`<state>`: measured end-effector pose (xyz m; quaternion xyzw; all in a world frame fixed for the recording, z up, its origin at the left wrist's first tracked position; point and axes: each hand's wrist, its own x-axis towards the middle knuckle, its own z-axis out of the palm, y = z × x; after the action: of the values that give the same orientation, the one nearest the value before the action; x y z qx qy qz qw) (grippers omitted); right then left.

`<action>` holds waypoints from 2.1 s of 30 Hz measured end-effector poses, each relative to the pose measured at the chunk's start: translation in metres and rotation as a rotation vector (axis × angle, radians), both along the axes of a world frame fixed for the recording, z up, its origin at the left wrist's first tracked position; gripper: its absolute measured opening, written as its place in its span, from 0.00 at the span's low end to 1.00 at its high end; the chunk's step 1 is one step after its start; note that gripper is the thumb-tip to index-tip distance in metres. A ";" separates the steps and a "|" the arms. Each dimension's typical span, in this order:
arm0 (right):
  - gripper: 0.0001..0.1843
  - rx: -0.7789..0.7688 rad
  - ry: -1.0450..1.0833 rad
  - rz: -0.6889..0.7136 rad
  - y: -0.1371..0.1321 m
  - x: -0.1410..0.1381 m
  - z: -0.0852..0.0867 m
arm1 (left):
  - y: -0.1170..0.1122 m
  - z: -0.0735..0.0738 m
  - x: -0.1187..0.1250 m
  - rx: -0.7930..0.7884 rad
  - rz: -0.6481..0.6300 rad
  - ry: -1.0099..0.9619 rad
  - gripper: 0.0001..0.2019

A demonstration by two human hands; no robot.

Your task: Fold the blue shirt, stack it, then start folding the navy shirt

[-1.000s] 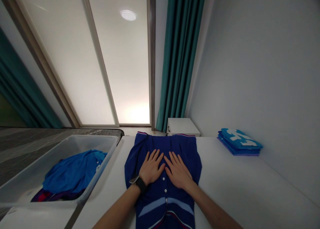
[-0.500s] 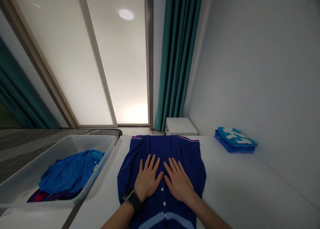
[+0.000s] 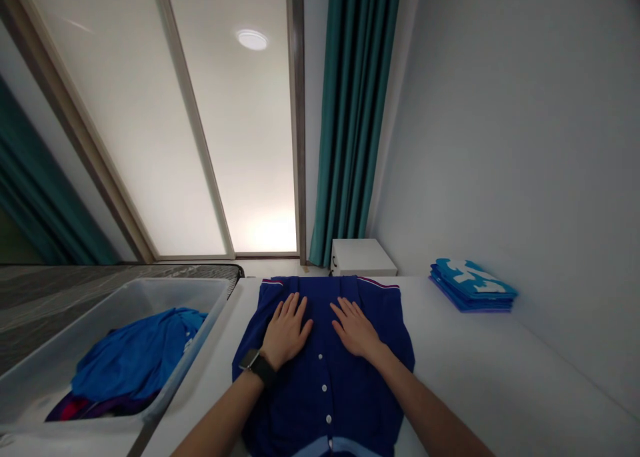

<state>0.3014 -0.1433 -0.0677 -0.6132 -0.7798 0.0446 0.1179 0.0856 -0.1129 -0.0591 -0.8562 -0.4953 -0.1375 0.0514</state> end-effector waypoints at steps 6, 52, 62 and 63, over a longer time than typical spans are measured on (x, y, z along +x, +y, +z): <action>0.31 -0.052 -0.032 -0.059 -0.004 0.047 -0.018 | 0.015 -0.008 0.002 -0.069 -0.065 -0.007 0.28; 0.34 -0.061 -0.067 -0.047 0.022 0.005 -0.016 | -0.026 0.012 -0.029 -0.028 0.234 0.063 0.20; 0.32 -0.060 -0.026 0.129 0.006 -0.009 -0.006 | -0.006 0.015 -0.041 0.110 0.120 0.004 0.15; 0.32 -0.057 -0.020 0.124 0.007 -0.009 -0.006 | -0.001 0.014 -0.041 0.127 0.106 -0.002 0.15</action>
<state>0.2925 -0.1366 -0.0735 -0.5672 -0.8159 0.0677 0.0896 0.0449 -0.1139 -0.0455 -0.8238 -0.5302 -0.1664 0.1122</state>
